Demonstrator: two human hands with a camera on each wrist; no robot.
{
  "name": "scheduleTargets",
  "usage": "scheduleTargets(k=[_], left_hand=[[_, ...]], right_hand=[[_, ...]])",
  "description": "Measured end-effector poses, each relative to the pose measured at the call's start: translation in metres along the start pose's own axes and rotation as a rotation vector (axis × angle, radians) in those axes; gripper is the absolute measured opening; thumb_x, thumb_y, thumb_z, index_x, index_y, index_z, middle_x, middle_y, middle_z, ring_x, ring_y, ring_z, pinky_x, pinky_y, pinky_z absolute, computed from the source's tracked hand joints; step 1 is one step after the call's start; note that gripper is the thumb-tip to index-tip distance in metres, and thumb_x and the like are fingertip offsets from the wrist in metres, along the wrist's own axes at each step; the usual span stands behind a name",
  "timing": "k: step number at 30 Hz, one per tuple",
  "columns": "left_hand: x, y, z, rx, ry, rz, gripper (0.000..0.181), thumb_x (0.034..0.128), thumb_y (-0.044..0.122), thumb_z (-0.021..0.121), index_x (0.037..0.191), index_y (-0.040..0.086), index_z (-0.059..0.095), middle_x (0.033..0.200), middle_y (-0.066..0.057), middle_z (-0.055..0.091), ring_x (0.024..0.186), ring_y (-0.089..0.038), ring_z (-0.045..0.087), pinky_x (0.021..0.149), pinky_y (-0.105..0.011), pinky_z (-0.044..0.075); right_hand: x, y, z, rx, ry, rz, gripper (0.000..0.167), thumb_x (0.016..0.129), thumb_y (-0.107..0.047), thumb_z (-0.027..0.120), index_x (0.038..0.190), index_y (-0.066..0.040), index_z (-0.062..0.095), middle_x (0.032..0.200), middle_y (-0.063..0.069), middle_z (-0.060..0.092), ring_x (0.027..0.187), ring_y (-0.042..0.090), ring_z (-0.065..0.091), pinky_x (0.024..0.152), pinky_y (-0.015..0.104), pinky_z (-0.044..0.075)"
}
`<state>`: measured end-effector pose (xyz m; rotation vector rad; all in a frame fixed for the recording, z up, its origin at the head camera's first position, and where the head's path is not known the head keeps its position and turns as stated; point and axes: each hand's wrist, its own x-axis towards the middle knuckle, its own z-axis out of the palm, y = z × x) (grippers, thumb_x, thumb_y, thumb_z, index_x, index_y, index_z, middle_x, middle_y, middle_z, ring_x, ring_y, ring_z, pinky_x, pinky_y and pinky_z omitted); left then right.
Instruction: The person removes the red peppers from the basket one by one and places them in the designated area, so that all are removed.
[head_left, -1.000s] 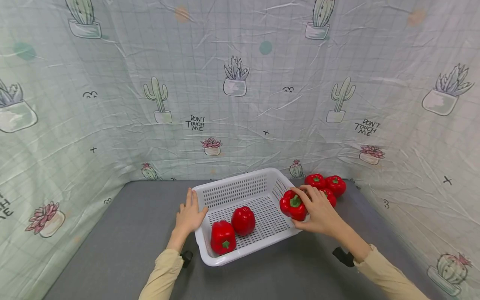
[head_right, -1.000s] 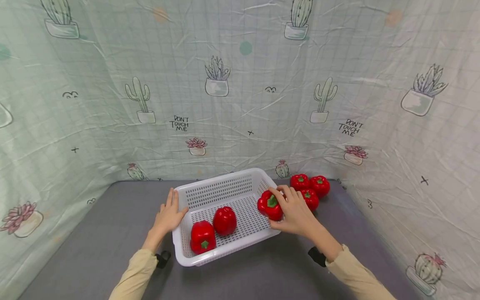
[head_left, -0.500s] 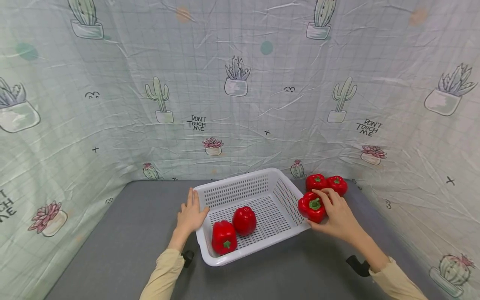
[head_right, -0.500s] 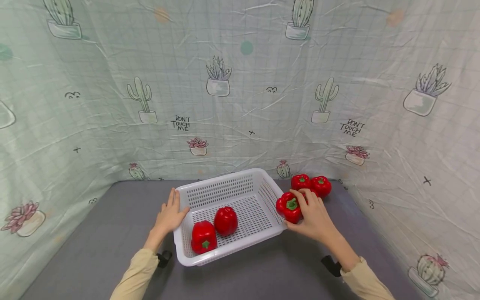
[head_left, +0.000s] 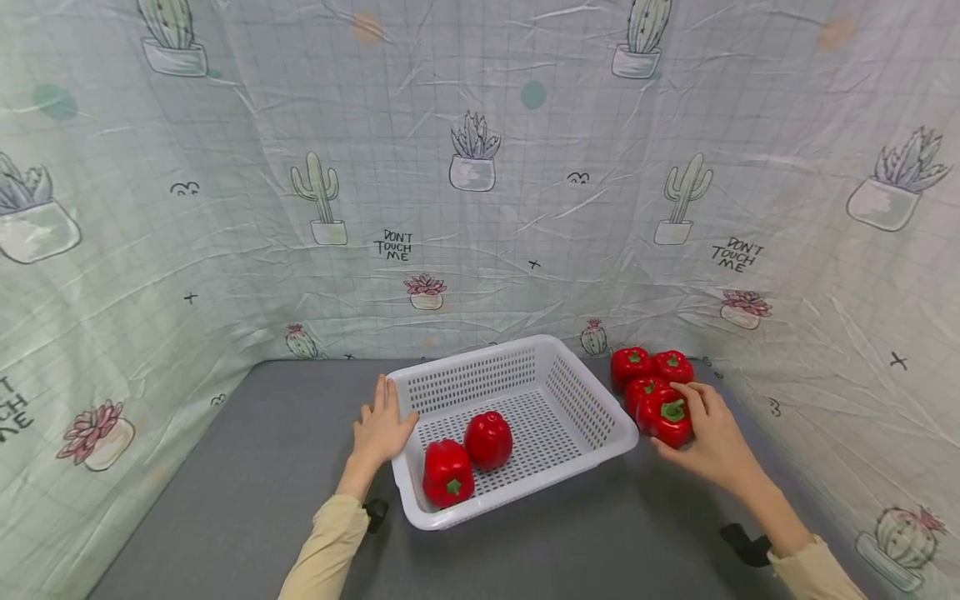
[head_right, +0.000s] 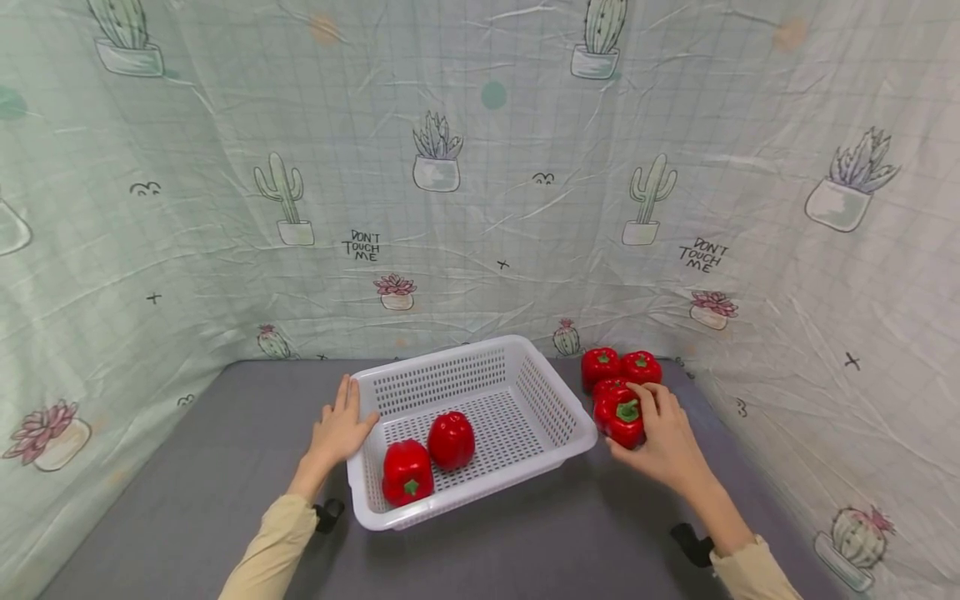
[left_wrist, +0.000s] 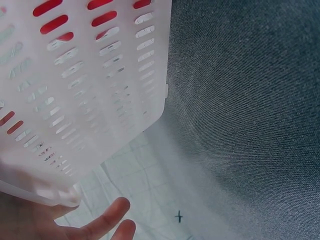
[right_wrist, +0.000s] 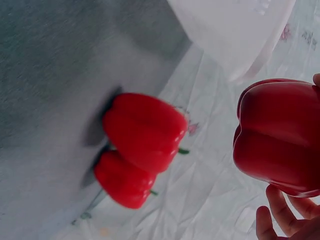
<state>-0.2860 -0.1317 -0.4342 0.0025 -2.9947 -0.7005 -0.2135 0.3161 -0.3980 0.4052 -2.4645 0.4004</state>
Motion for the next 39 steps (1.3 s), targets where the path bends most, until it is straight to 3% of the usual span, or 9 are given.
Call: scheduleTargets(k=[11, 20, 39], left_hand=[[-0.002, 0.001, -0.001, -0.007, -0.001, -0.014, 0.077, 0.0875, 0.036, 0.045, 0.142, -0.002, 0.007, 0.151, -0.016, 0.0, 0.12, -0.051, 0.027, 0.093, -0.067, 0.022], [-0.001, 0.0, -0.001, -0.009, -0.009, -0.008, 0.077, 0.0878, 0.038, 0.044, 0.143, -0.001, 0.006, 0.151, -0.015, -0.002, 0.12, -0.052, 0.027, 0.091, -0.067, 0.022], [0.0, 0.0, 0.0, -0.006, 0.005, -0.002, 0.077, 0.0873, 0.037, 0.045, 0.142, -0.002, 0.009, 0.151, -0.016, 0.0, 0.119, -0.052, 0.028, 0.09, -0.068, 0.024]], right_hand=[[-0.008, 0.039, -0.006, -0.049, 0.078, 0.012, 0.082, 0.05, -0.015, 0.08, 0.121, 0.006, 0.043, 0.108, 0.025, 0.046, 0.093, 0.039, 0.043, 0.068, 0.057, 0.042], [-0.013, 0.065, -0.01, -0.052, 0.05, 0.149, 0.078, 0.058, -0.014, 0.076, 0.123, 0.006, 0.04, 0.109, 0.029, 0.043, 0.093, 0.047, 0.038, 0.065, 0.061, 0.037], [-0.017, 0.112, 0.004, -0.128, -0.015, 0.306, 0.074, 0.067, -0.026, 0.072, 0.122, 0.008, 0.037, 0.111, 0.031, 0.04, 0.094, 0.051, 0.035, 0.067, 0.061, 0.032]])
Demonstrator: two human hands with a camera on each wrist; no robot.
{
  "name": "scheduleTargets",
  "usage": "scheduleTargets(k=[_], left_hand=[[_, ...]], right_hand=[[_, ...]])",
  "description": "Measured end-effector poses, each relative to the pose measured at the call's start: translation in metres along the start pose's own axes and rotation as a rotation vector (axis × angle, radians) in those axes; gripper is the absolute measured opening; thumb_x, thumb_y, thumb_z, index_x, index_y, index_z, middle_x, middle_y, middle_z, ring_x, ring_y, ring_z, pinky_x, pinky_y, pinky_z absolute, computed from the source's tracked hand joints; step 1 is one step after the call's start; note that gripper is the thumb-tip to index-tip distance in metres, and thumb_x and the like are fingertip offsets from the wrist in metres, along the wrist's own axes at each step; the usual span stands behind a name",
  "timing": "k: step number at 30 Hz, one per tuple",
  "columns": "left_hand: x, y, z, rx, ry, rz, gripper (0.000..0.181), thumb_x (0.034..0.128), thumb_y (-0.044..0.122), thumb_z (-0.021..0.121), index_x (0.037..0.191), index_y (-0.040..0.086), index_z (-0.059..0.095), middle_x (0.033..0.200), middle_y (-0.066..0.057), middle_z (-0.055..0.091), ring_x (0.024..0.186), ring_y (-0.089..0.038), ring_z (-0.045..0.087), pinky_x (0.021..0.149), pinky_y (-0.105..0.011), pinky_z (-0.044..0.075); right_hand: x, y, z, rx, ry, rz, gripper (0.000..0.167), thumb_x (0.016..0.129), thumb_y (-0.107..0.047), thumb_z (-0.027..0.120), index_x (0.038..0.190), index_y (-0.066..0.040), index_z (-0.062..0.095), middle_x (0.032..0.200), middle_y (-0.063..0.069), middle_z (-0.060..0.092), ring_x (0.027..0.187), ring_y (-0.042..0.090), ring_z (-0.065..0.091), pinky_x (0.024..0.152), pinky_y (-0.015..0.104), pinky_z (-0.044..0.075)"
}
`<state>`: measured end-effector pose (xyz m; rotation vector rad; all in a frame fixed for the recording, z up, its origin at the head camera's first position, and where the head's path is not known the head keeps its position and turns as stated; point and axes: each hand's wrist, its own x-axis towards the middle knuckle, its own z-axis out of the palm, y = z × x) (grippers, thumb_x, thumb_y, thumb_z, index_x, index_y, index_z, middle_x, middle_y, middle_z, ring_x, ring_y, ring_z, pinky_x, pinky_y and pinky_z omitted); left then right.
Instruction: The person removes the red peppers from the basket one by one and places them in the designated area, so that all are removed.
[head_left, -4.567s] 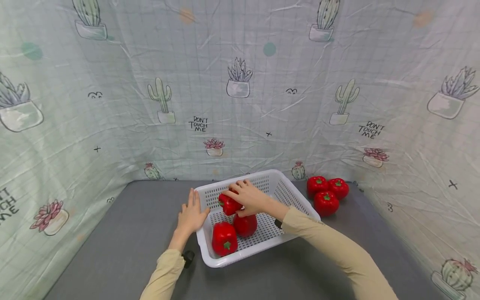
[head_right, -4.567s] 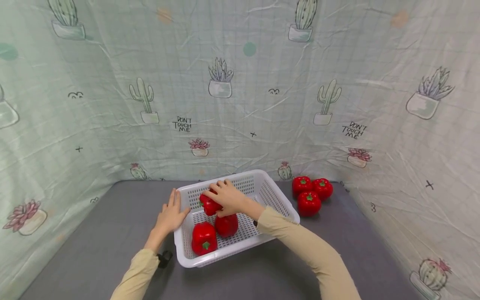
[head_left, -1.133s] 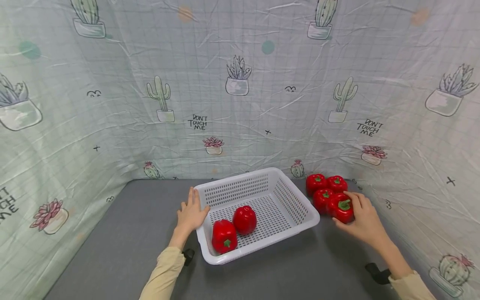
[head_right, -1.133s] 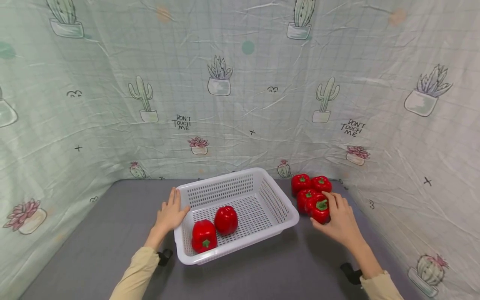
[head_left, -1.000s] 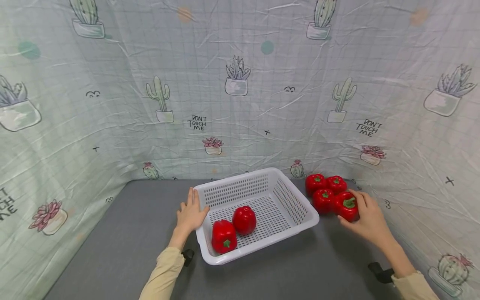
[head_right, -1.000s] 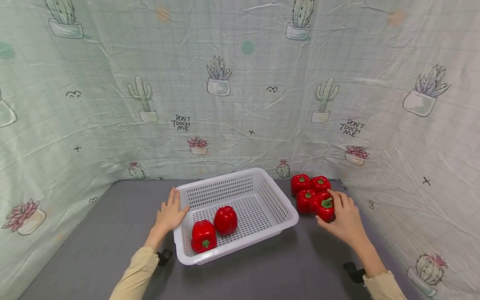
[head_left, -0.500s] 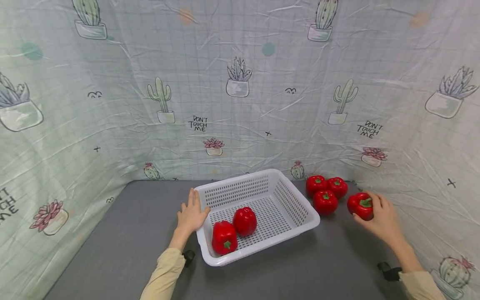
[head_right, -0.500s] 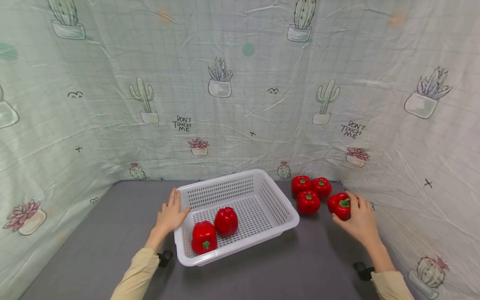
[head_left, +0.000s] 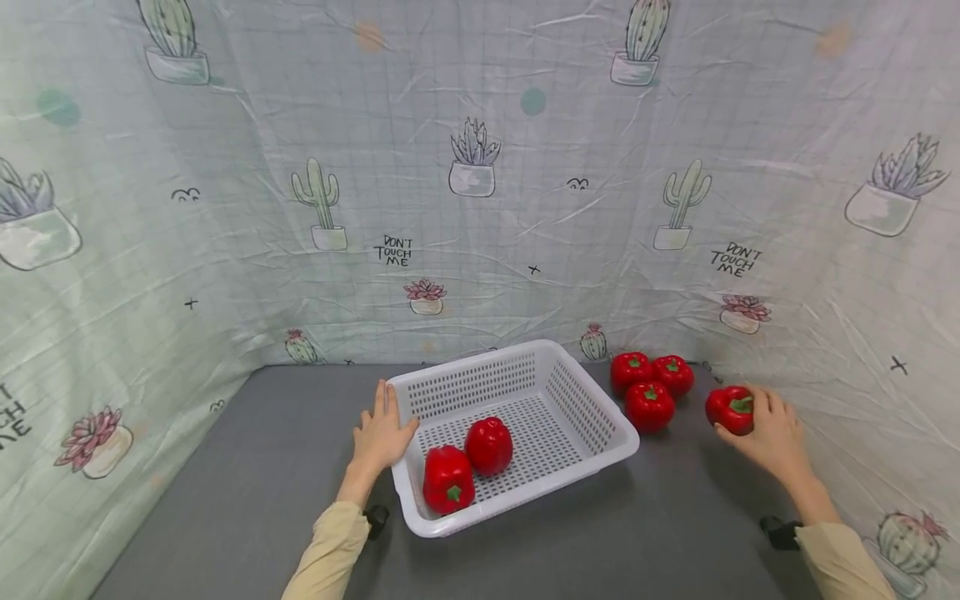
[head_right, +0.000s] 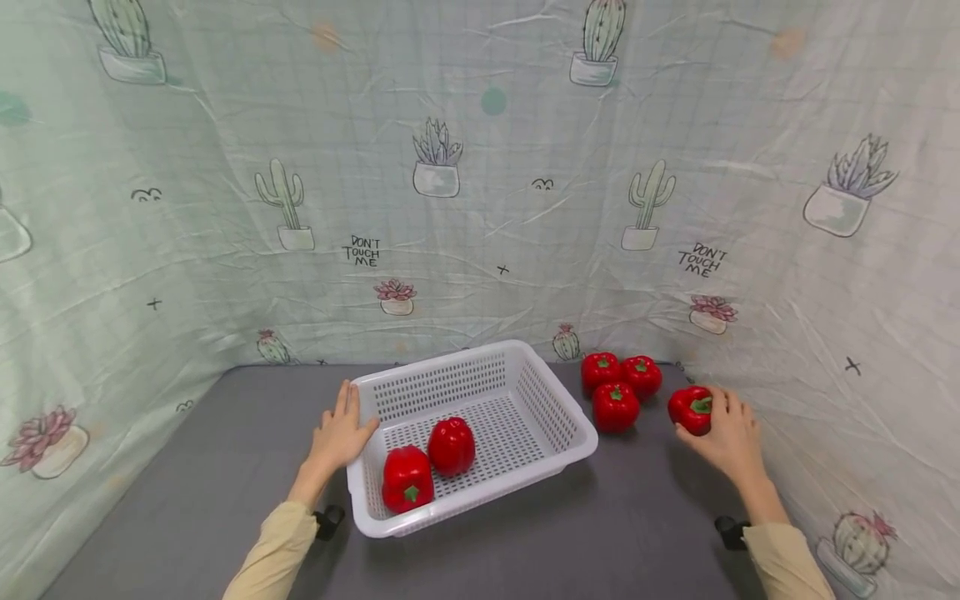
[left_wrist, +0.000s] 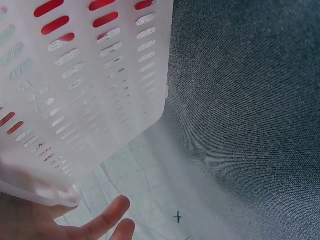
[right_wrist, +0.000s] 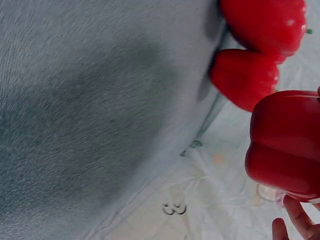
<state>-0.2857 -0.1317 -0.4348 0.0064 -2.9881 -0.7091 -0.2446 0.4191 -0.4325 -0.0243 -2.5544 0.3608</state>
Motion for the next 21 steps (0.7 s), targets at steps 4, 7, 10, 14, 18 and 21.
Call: scheduleTargets(k=[4, 7, 10, 14, 18, 21], left_hand=[[-0.001, 0.0, 0.0, -0.004, 0.007, 0.007, 0.077, 0.0873, 0.037, 0.045, 0.142, -0.003, 0.009, 0.15, -0.017, 0.001, 0.118, -0.052, 0.03, 0.09, -0.068, 0.024], [0.0, 0.0, 0.0, -0.002, 0.016, 0.008, 0.076, 0.0875, 0.036, 0.046, 0.142, -0.003, 0.009, 0.15, -0.017, 0.002, 0.117, -0.052, 0.03, 0.09, -0.068, 0.024], [0.0, -0.001, 0.0, 0.002, 0.017, 0.002, 0.076, 0.0877, 0.036, 0.046, 0.142, -0.003, 0.009, 0.15, -0.017, 0.001, 0.117, -0.052, 0.03, 0.09, -0.068, 0.024], [0.001, -0.001, 0.0, -0.004, 0.014, -0.006, 0.077, 0.0873, 0.037, 0.046, 0.142, -0.002, 0.008, 0.15, -0.016, 0.001, 0.119, -0.053, 0.028, 0.091, -0.068, 0.023], [0.001, -0.001, 0.002, -0.012, 0.019, -0.004, 0.077, 0.0868, 0.037, 0.046, 0.142, -0.002, 0.01, 0.15, -0.016, 0.002, 0.118, -0.052, 0.029, 0.09, -0.068, 0.024], [0.001, -0.001, 0.002, -0.009, 0.028, 0.0, 0.076, 0.0869, 0.037, 0.046, 0.142, -0.002, 0.01, 0.15, -0.017, 0.003, 0.117, -0.051, 0.031, 0.09, -0.068, 0.025]], right_hand=[[0.003, 0.007, 0.005, -0.015, -0.028, 0.024, 0.074, 0.065, -0.027, 0.073, 0.119, 0.009, 0.037, 0.108, 0.032, 0.041, 0.094, 0.051, 0.034, 0.066, 0.061, 0.032], [0.006, 0.011, 0.011, -0.041, -0.068, 0.035, 0.075, 0.066, -0.032, 0.072, 0.118, 0.01, 0.037, 0.105, 0.031, 0.042, 0.093, 0.051, 0.035, 0.066, 0.061, 0.033], [0.011, 0.013, 0.019, -0.055, -0.101, 0.026, 0.076, 0.067, -0.035, 0.072, 0.117, 0.009, 0.037, 0.103, 0.031, 0.043, 0.093, 0.05, 0.035, 0.065, 0.061, 0.034], [0.016, 0.015, 0.028, -0.054, -0.119, 0.005, 0.074, 0.069, -0.039, 0.07, 0.117, 0.007, 0.038, 0.105, 0.031, 0.043, 0.092, 0.05, 0.037, 0.065, 0.061, 0.033], [0.019, 0.014, 0.034, -0.064, -0.144, -0.005, 0.076, 0.07, -0.044, 0.068, 0.118, 0.007, 0.04, 0.106, 0.031, 0.044, 0.093, 0.051, 0.037, 0.067, 0.063, 0.033], [0.022, 0.015, 0.039, -0.07, -0.172, -0.007, 0.077, 0.07, -0.049, 0.066, 0.117, 0.006, 0.041, 0.105, 0.03, 0.045, 0.092, 0.05, 0.037, 0.067, 0.061, 0.033]])
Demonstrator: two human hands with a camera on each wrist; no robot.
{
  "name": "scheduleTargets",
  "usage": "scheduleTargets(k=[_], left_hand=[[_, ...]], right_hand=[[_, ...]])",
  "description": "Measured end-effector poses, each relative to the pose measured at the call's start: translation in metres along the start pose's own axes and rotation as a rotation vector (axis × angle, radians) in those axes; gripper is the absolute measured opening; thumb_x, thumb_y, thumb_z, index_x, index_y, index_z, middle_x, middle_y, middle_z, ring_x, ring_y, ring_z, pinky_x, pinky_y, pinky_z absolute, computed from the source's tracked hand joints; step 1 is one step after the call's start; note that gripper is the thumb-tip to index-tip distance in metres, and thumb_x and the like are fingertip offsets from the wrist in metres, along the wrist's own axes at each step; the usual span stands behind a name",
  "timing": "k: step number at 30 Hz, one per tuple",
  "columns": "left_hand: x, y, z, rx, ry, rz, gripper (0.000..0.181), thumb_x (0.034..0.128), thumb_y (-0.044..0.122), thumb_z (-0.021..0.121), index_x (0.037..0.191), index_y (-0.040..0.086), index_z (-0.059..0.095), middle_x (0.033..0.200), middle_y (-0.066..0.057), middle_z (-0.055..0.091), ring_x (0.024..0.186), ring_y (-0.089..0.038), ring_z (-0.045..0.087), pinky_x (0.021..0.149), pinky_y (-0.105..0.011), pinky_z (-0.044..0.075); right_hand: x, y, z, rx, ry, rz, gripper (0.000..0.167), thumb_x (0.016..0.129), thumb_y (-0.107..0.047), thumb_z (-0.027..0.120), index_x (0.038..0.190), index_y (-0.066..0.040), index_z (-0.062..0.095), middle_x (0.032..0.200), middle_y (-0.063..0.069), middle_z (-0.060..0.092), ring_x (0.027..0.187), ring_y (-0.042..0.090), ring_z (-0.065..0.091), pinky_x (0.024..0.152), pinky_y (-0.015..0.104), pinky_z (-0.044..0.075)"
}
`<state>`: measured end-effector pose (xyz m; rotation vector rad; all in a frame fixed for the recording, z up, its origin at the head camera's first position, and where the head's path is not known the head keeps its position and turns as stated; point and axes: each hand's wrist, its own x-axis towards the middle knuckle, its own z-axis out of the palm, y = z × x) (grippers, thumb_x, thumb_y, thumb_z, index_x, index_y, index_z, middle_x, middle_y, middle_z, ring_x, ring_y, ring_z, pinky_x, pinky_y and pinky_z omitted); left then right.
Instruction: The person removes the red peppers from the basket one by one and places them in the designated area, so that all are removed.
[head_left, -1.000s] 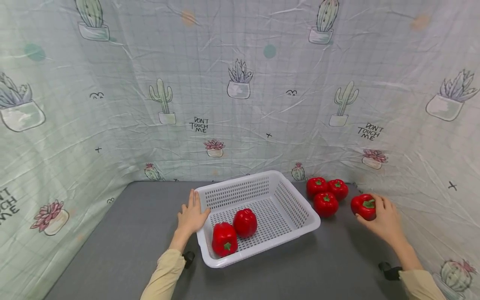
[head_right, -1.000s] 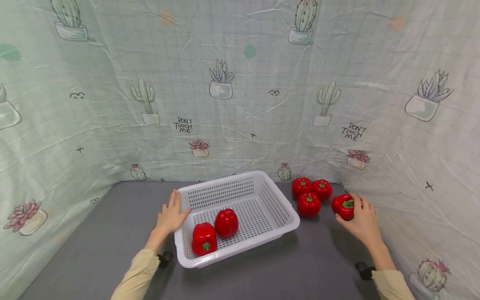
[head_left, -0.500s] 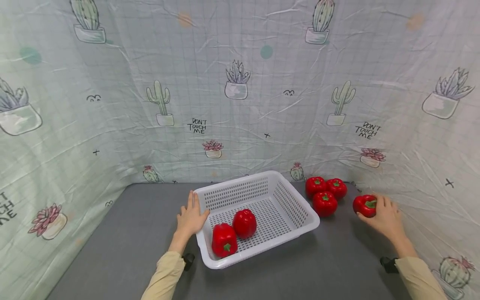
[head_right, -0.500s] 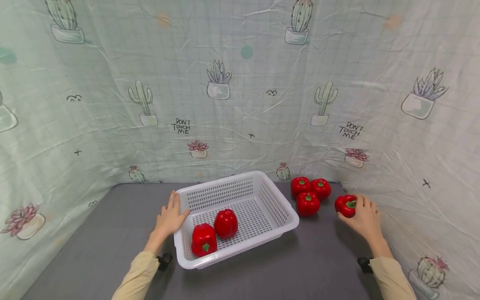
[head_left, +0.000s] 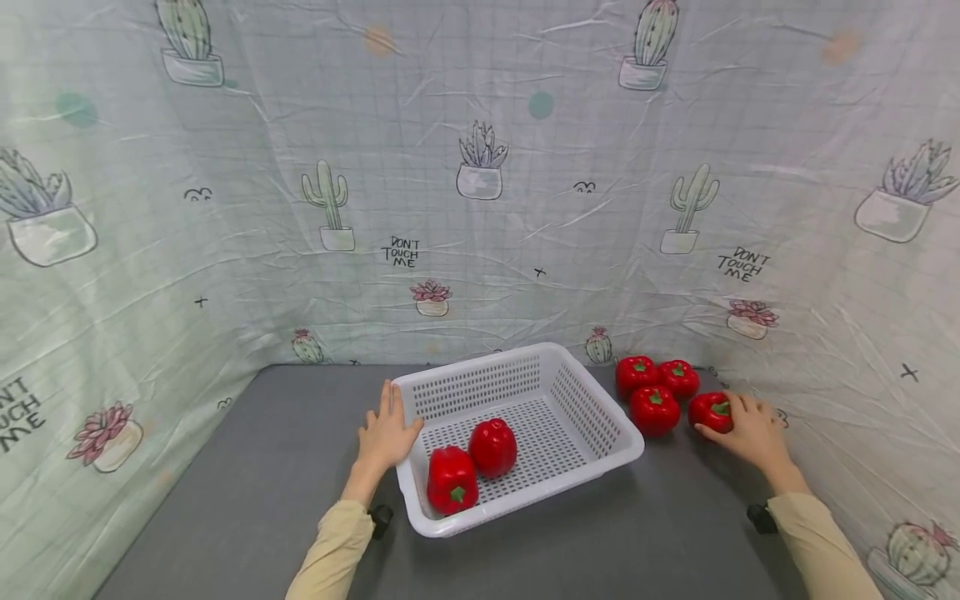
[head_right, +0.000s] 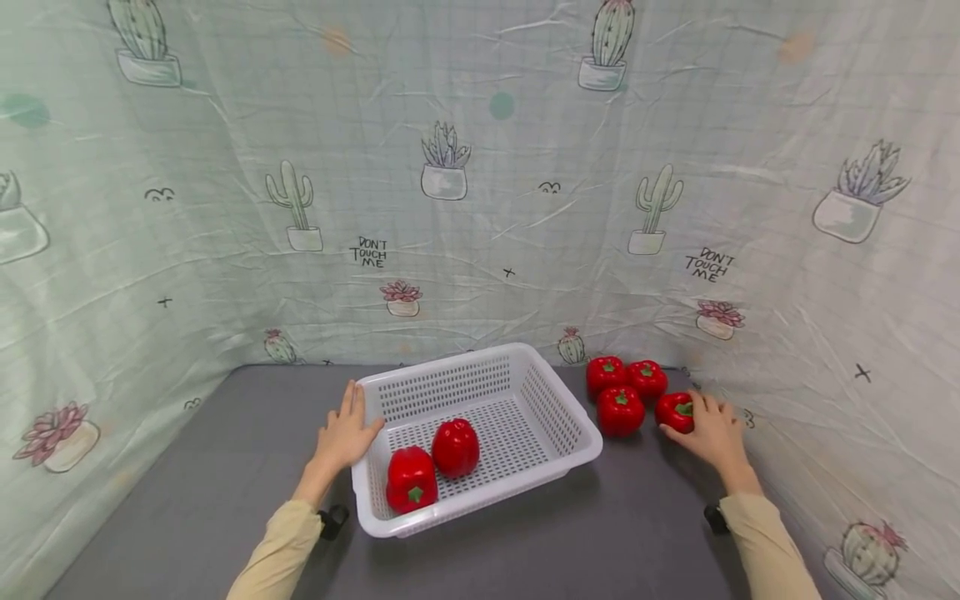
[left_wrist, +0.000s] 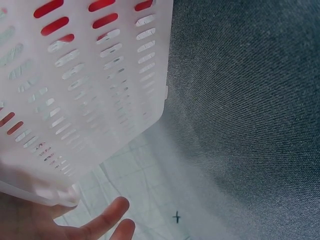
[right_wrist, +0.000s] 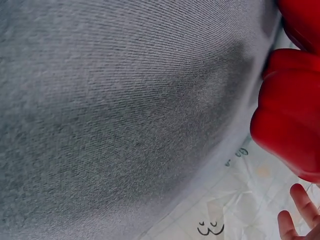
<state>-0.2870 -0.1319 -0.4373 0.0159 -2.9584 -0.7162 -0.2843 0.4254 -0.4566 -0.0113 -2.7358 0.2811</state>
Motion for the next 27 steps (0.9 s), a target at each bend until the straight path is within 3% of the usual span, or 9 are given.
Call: scheduleTargets(k=[18, 27], left_hand=[[-0.001, 0.0, -0.002, -0.002, -0.021, 0.001, 0.076, 0.0876, 0.037, 0.045, 0.142, -0.002, 0.009, 0.15, -0.016, 0.0, 0.119, -0.052, 0.028, 0.09, -0.068, 0.024], [-0.002, 0.001, -0.002, 0.006, -0.008, -0.007, 0.076, 0.0873, 0.036, 0.046, 0.142, -0.002, 0.01, 0.15, -0.016, 0.002, 0.118, -0.052, 0.03, 0.09, -0.067, 0.025]], right_hand=[[0.009, -0.001, 0.01, 0.006, -0.12, 0.026, 0.084, 0.069, -0.055, 0.066, 0.116, 0.009, 0.04, 0.107, 0.031, 0.045, 0.094, 0.047, 0.035, 0.069, 0.06, 0.031], [0.015, 0.0, 0.016, 0.043, -0.163, 0.037, 0.087, 0.071, -0.057, 0.063, 0.12, 0.009, 0.037, 0.111, 0.034, 0.042, 0.095, 0.05, 0.034, 0.072, 0.067, 0.028]])
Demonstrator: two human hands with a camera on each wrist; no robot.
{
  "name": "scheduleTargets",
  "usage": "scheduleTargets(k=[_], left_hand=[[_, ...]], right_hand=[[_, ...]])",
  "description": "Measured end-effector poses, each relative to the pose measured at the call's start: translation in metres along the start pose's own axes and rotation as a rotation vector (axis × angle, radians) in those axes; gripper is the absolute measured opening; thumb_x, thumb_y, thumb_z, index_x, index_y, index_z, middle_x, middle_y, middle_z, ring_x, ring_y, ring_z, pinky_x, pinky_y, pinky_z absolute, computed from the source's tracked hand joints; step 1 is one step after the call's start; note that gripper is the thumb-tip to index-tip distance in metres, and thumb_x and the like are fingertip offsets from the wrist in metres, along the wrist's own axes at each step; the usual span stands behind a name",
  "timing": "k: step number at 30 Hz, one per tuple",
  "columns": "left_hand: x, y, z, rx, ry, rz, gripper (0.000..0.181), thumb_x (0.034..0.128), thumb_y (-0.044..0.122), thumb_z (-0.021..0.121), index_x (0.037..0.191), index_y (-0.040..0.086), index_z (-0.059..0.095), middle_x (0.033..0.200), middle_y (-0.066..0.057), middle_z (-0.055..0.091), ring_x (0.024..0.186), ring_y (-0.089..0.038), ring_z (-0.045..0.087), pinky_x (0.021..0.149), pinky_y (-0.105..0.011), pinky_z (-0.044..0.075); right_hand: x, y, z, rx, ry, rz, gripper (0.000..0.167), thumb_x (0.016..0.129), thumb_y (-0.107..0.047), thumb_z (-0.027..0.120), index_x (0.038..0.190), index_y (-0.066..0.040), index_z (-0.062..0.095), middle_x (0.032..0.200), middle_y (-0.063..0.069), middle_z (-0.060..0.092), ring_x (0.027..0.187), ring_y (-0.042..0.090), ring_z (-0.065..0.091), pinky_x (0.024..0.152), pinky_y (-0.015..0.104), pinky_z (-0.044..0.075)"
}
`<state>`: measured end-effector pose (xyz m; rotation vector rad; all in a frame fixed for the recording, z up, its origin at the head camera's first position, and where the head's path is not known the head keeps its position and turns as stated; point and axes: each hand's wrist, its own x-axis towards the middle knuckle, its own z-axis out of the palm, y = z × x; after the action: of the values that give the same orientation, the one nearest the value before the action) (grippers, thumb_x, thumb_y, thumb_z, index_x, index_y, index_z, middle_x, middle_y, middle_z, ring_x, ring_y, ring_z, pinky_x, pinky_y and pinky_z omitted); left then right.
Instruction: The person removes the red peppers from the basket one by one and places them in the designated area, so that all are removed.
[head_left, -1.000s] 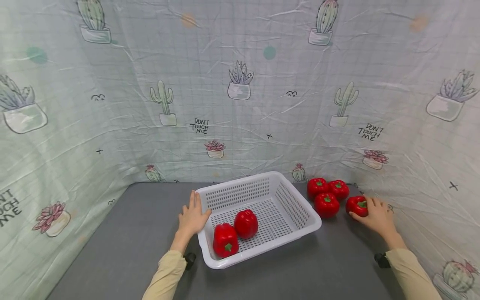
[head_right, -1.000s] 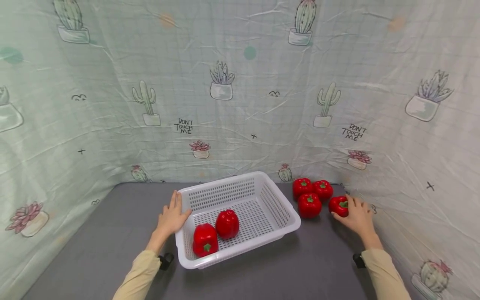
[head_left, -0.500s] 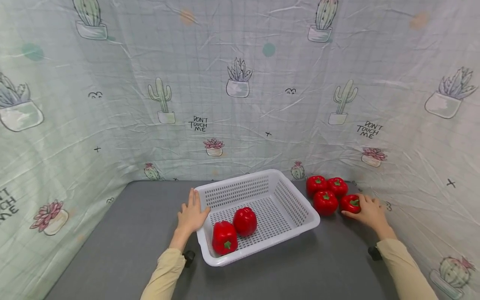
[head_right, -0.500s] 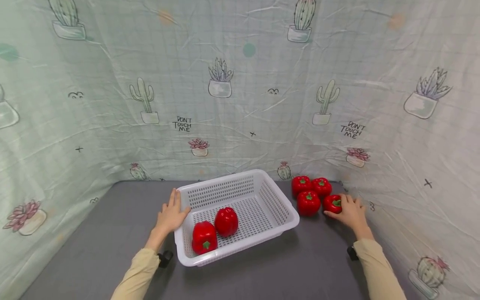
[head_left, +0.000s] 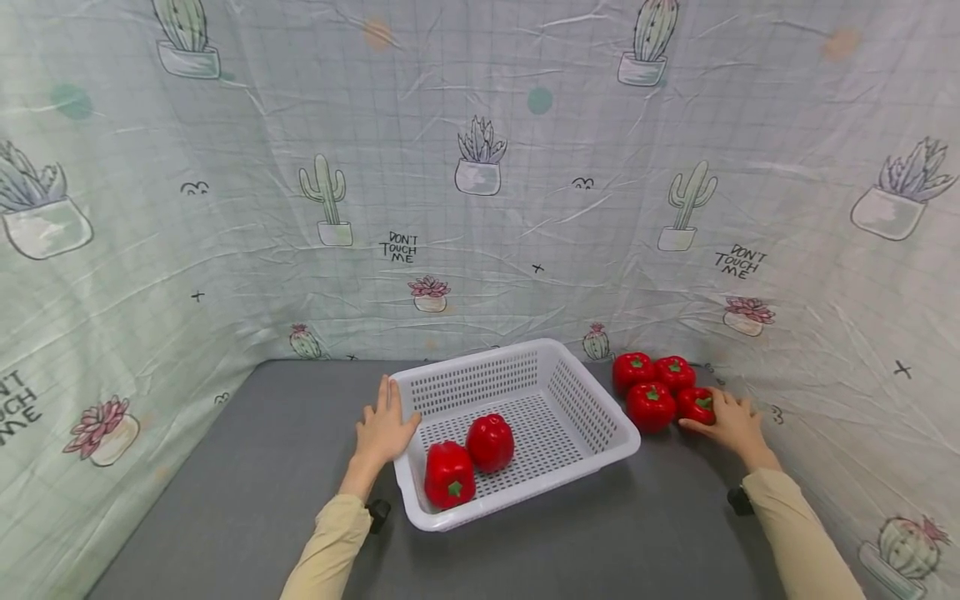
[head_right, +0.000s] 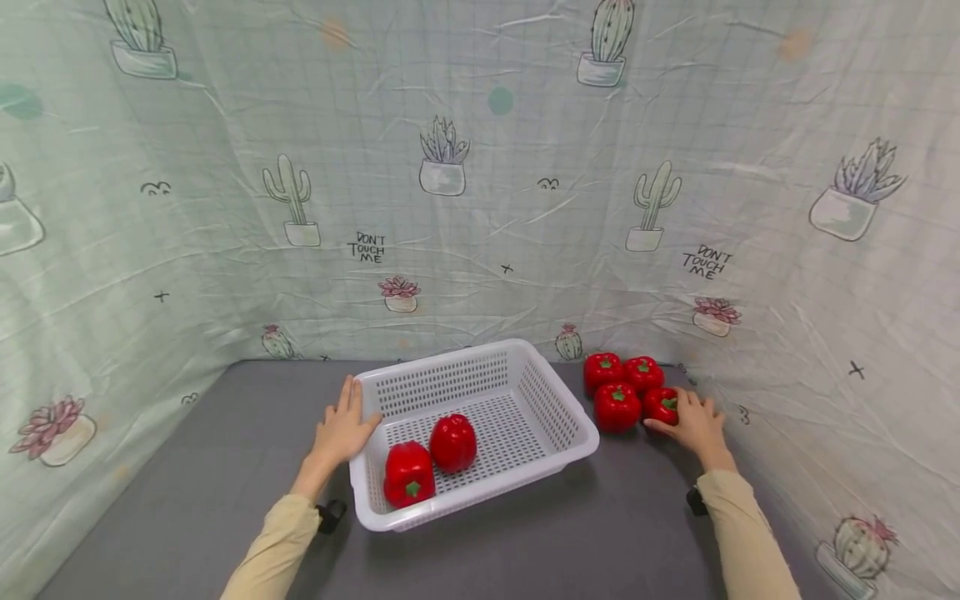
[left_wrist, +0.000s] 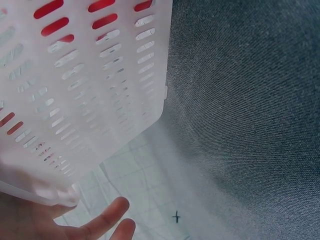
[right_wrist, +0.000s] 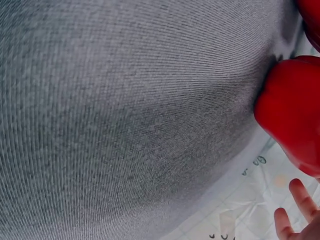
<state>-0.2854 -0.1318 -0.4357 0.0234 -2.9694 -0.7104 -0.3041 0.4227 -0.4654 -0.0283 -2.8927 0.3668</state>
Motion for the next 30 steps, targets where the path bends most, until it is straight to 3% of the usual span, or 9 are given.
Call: scheduleTargets(k=[10, 26, 30], left_hand=[[0.0, 0.001, -0.002, -0.011, -0.019, -0.002, 0.076, 0.0877, 0.037, 0.045, 0.142, -0.002, 0.008, 0.151, -0.016, -0.001, 0.12, -0.053, 0.027, 0.091, -0.068, 0.023], [-0.003, -0.003, 0.002, -0.019, 0.001, -0.008, 0.077, 0.0867, 0.036, 0.048, 0.142, -0.002, 0.011, 0.151, -0.016, 0.002, 0.119, -0.053, 0.029, 0.09, -0.068, 0.024], [-0.001, -0.001, 0.002, -0.011, 0.022, 0.005, 0.076, 0.0863, 0.036, 0.048, 0.142, -0.002, 0.013, 0.151, -0.015, 0.004, 0.117, -0.051, 0.032, 0.089, -0.067, 0.026]], right_hand=[[-0.003, 0.003, -0.003, 0.009, -0.065, -0.035, 0.093, 0.066, -0.043, 0.072, 0.13, 0.008, 0.027, 0.118, 0.037, 0.035, 0.101, 0.053, 0.027, 0.071, 0.07, 0.024], [-0.005, -0.004, 0.008, 0.012, -0.025, -0.001, 0.098, 0.063, -0.05, 0.072, 0.126, 0.011, 0.03, 0.115, 0.037, 0.038, 0.097, 0.05, 0.03, 0.072, 0.068, 0.024], [-0.006, -0.004, 0.008, 0.016, -0.012, 0.008, 0.101, 0.061, -0.045, 0.075, 0.128, 0.012, 0.027, 0.116, 0.039, 0.037, 0.097, 0.051, 0.029, 0.073, 0.071, 0.021]])
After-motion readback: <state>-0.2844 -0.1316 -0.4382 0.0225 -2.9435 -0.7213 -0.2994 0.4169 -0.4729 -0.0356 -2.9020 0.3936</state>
